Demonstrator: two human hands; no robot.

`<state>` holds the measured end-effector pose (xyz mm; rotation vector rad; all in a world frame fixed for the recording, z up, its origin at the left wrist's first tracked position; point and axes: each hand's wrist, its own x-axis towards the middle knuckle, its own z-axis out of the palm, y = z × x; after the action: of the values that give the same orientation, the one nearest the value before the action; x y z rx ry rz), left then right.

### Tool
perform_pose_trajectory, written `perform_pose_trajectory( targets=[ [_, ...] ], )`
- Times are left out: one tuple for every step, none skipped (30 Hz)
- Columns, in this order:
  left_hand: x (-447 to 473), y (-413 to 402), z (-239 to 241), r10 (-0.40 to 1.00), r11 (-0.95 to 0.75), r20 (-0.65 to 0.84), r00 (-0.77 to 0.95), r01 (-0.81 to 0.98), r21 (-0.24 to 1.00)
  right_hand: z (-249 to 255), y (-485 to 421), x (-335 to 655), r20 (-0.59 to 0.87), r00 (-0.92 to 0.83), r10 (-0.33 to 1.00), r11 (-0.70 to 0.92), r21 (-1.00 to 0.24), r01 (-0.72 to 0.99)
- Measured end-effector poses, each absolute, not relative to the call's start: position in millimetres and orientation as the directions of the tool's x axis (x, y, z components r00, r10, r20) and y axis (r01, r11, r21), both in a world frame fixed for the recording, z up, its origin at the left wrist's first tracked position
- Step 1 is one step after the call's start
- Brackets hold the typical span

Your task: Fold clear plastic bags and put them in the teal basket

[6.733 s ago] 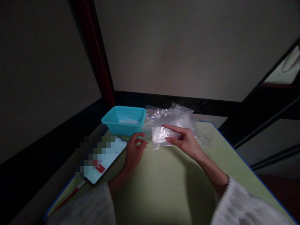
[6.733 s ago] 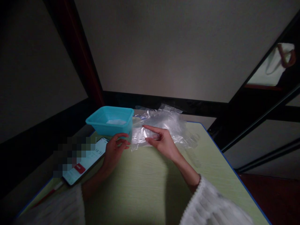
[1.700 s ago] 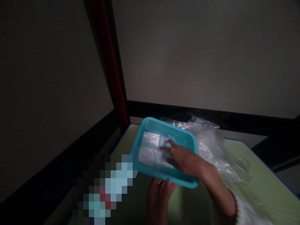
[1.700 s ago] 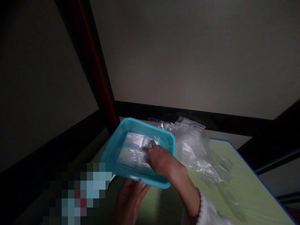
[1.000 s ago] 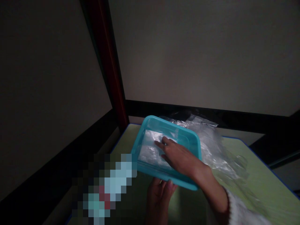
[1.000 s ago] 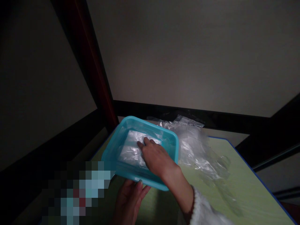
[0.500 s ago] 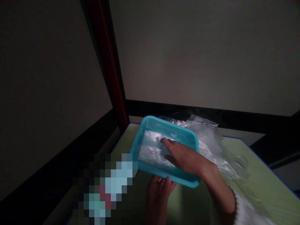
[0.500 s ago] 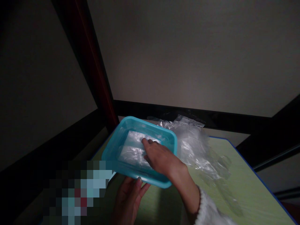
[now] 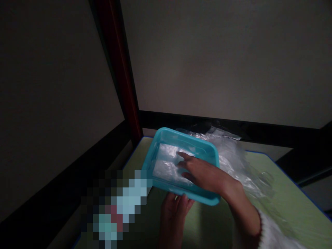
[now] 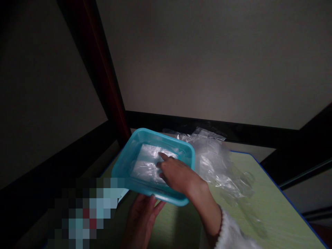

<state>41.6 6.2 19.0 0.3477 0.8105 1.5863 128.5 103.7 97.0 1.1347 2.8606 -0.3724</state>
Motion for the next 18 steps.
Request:
perform_pose_trajectory(
  targets=[
    [41, 7, 19, 0.953, 0.007, -0.229, -0.196, -0.746, 0.666, 98, 104, 130, -0.114, -0.738, 0.665, 0.711, -0.207, 0.672],
    [41, 8, 19, 0.952, 0.002, -0.231, -0.200, -0.752, 0.660, 99, 104, 132, -0.096, -0.748, 0.657, 0.720, -0.213, 0.660],
    [41, 9, 18, 0.950, -0.007, -0.231, -0.209, -0.756, 0.654, 100, 105, 135, -0.073, -0.755, 0.652, 0.728, -0.220, 0.650],
    [40, 10, 18, 0.948, -0.020, -0.231, -0.221, -0.760, 0.649, 103, 105, 138, -0.046, -0.759, 0.650, 0.733, -0.227, 0.641],
    [39, 11, 18, 0.945, -0.033, -0.228, -0.234, -0.763, 0.646, 105, 105, 142, -0.013, -0.758, 0.652, 0.735, -0.232, 0.637],
    [39, 13, 17, 0.943, -0.048, -0.223, -0.247, -0.763, 0.644, 109, 105, 146, 0.028, -0.749, 0.662, 0.733, -0.233, 0.639],
    [38, 14, 17, 0.941, -0.062, -0.217, -0.261, -0.761, 0.646, 112, 105, 150, 0.078, -0.736, 0.673, 0.730, -0.231, 0.643],
    [36, 16, 17, 0.938, -0.074, -0.212, -0.274, -0.756, 0.650, 115, 105, 153, 0.134, -0.722, 0.679, 0.730, -0.225, 0.645],
    [35, 18, 17, 0.935, -0.085, -0.209, -0.288, -0.750, 0.657, 119, 104, 157, 0.195, -0.707, 0.679, 0.733, -0.217, 0.644],
    [33, 20, 17, 0.931, -0.095, -0.204, -0.303, -0.742, 0.664, 121, 104, 159, 0.254, -0.696, 0.672, 0.740, -0.205, 0.640],
    [30, 22, 18, 0.926, -0.110, -0.199, -0.320, -0.734, 0.670, 123, 104, 162, 0.308, -0.684, 0.661, 0.747, -0.193, 0.636],
    [28, 24, 18, 0.921, -0.128, -0.191, -0.339, -0.728, 0.673, 125, 104, 164, 0.351, -0.673, 0.651, 0.753, -0.182, 0.633],
    [24, 26, 20, 0.916, -0.150, -0.179, -0.358, -0.722, 0.675, 125, 104, 165, 0.380, -0.665, 0.642, 0.756, -0.172, 0.631],
    [21, 29, 21, 0.912, -0.175, -0.162, -0.377, -0.715, 0.676, 125, 104, 166, 0.397, -0.660, 0.637, 0.758, -0.166, 0.631],
    [17, 31, 23, 0.909, -0.195, -0.146, -0.392, -0.706, 0.680, 125, 105, 166, 0.400, -0.660, 0.636, 0.758, -0.163, 0.631],
    [14, 34, 24, 0.904, -0.213, -0.131, -0.406, -0.695, 0.687, 124, 105, 166, 0.395, -0.666, 0.633, 0.761, -0.161, 0.628],
    [10, 36, 25, 0.901, -0.223, -0.122, -0.416, -0.685, 0.693, 123, 106, 166, 0.390, -0.675, 0.627, 0.768, -0.159, 0.621],
    [6, 39, 26, 0.900, -0.223, -0.123, -0.419, -0.683, 0.695, 122, 107, 166, 0.387, -0.685, 0.617, 0.776, -0.157, 0.611]
  ],
)
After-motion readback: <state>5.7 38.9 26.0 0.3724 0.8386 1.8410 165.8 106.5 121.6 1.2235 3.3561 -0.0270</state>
